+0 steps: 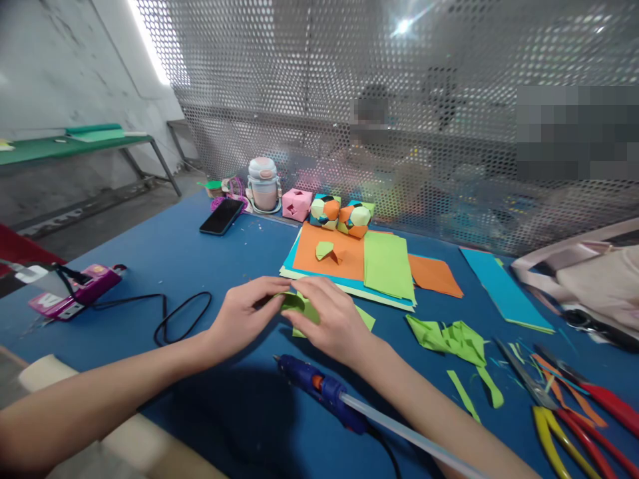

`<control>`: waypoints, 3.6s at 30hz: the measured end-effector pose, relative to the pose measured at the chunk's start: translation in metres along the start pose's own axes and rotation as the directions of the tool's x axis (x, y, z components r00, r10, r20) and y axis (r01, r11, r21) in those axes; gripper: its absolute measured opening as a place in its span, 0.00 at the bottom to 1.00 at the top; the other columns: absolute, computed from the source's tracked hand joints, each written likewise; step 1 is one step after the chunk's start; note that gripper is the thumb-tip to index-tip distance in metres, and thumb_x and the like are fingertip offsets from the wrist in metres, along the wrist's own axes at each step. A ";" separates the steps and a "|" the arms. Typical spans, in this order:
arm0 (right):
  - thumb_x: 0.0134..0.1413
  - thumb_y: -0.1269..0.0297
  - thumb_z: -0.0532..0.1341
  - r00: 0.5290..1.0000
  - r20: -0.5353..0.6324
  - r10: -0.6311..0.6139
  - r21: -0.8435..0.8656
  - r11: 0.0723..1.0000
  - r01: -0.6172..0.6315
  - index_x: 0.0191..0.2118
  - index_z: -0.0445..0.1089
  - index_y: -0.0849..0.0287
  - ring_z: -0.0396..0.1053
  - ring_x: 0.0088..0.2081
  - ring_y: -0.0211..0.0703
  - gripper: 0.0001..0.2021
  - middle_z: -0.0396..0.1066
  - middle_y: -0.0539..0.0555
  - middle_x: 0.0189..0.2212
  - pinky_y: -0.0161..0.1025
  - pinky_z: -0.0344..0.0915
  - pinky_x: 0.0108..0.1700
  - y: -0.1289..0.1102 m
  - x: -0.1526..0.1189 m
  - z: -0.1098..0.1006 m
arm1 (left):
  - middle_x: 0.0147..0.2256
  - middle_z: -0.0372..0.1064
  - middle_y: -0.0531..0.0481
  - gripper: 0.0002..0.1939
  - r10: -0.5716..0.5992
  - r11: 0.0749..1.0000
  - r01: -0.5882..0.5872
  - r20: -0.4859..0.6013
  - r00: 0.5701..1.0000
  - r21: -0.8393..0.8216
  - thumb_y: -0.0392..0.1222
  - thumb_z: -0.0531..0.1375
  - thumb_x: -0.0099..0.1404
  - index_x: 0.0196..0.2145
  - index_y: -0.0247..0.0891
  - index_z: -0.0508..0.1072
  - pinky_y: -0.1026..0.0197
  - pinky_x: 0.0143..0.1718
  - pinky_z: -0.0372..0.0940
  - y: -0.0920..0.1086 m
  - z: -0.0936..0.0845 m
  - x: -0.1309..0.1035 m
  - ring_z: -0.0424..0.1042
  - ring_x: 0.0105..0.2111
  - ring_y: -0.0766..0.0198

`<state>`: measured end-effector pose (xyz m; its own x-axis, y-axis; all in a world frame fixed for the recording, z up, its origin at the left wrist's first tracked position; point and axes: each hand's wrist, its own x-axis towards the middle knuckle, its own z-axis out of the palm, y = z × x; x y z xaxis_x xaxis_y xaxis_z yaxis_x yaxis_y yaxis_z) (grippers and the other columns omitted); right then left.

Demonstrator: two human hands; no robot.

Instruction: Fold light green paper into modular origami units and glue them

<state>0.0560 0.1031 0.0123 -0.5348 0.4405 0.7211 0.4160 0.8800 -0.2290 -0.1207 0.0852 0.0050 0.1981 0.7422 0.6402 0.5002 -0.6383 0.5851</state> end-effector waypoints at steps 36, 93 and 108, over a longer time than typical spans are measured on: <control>0.51 0.71 0.56 0.896 0.126 0.426 0.192 0.876 -0.443 0.41 0.66 0.58 0.68 0.31 0.40 0.10 0.72 0.53 0.32 0.39 0.66 0.35 0.004 -0.005 0.012 | 0.40 0.74 0.48 0.16 -0.395 0.862 0.453 0.258 0.882 -0.229 0.32 0.54 0.58 0.45 0.35 0.70 0.63 0.40 0.68 0.002 0.004 0.003 0.74 0.38 0.64; 0.38 0.65 0.68 0.526 0.560 0.640 0.701 -0.027 -0.713 0.34 0.69 0.60 0.63 0.27 0.31 0.13 0.69 0.47 0.25 0.33 0.57 0.32 0.017 0.000 0.012 | 0.29 0.70 0.52 0.25 -0.504 0.065 0.644 0.532 0.681 -0.762 0.27 0.66 0.45 0.42 0.33 0.68 0.67 0.31 0.63 -0.017 -0.001 0.015 0.70 0.27 0.69; 0.33 0.64 0.67 0.399 0.258 0.880 0.706 0.110 -0.699 0.36 0.68 0.57 0.68 0.29 0.34 0.18 0.71 0.48 0.29 0.33 0.65 0.32 0.056 -0.006 -0.026 | 0.41 0.68 0.47 0.11 -0.590 0.326 0.699 0.441 0.676 -0.636 0.37 0.64 0.52 0.35 0.36 0.72 0.59 0.42 0.63 -0.016 -0.005 0.021 0.69 0.41 0.62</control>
<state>0.1015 0.1449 0.0127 -0.0366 0.9959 -0.0823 -0.0998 -0.0856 -0.9913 -0.1287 0.1096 0.0119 0.2106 0.9686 -0.1320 -0.2344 0.1811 0.9551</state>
